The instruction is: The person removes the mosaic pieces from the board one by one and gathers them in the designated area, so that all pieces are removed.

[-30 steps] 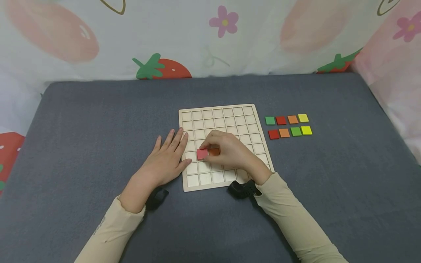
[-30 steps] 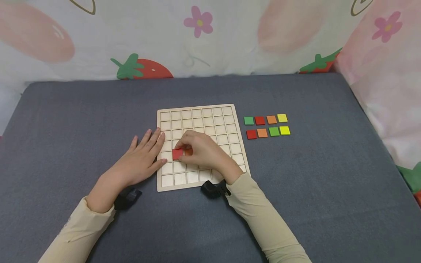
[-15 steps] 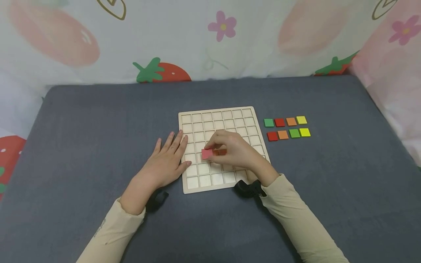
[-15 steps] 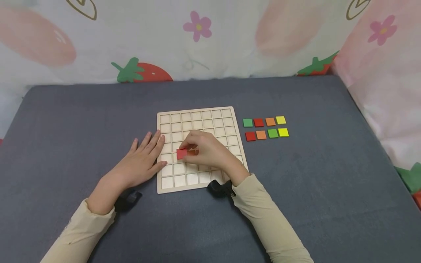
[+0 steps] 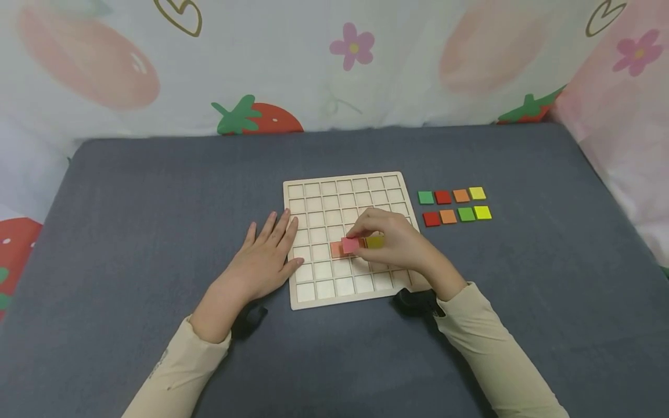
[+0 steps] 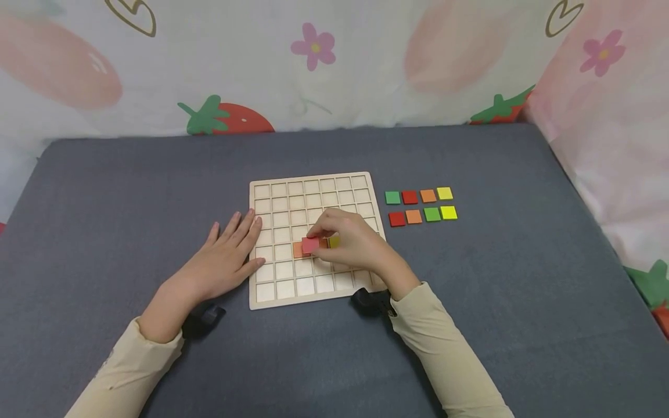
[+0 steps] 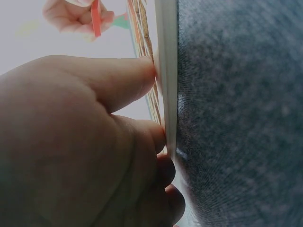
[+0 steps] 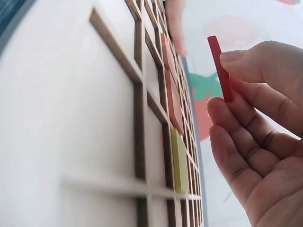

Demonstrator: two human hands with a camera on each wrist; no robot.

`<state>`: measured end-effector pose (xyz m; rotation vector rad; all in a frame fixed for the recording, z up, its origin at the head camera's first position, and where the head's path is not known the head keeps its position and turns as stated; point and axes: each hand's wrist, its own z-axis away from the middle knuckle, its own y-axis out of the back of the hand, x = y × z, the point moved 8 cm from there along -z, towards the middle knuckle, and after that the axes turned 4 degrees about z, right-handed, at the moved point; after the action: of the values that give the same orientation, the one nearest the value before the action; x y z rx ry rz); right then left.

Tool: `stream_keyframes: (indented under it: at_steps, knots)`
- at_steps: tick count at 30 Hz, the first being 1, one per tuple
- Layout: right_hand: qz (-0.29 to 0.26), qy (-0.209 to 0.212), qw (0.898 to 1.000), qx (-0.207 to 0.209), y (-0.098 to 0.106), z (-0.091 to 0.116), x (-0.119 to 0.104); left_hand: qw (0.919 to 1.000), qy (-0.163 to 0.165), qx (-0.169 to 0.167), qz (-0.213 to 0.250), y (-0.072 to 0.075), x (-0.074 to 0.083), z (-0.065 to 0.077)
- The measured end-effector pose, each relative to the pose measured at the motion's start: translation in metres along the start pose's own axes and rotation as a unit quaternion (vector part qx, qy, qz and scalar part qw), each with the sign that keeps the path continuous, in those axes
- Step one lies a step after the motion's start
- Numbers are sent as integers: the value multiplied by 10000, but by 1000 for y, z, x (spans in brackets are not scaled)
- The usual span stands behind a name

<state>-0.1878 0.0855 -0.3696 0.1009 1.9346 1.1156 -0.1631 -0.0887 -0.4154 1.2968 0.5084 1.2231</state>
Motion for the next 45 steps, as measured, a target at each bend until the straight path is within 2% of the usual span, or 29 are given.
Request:
stream_keyframes:
  at_steps: [5,19,26,45]
  knots:
    - [-16,-106,9999,44,6,8,5,10000,-24,15,7,-1,-1,0]
    - [94,39,9996,250,18,23,11,10000,-1,22,11,-3,-1,1]
    - [67,-208,9994,272,27,35,20,10000,-3,53,16,-1,-1,1]
    - [564,-71,9973,458,48,64,37,10000,41,-8,19,-2,-1,1]
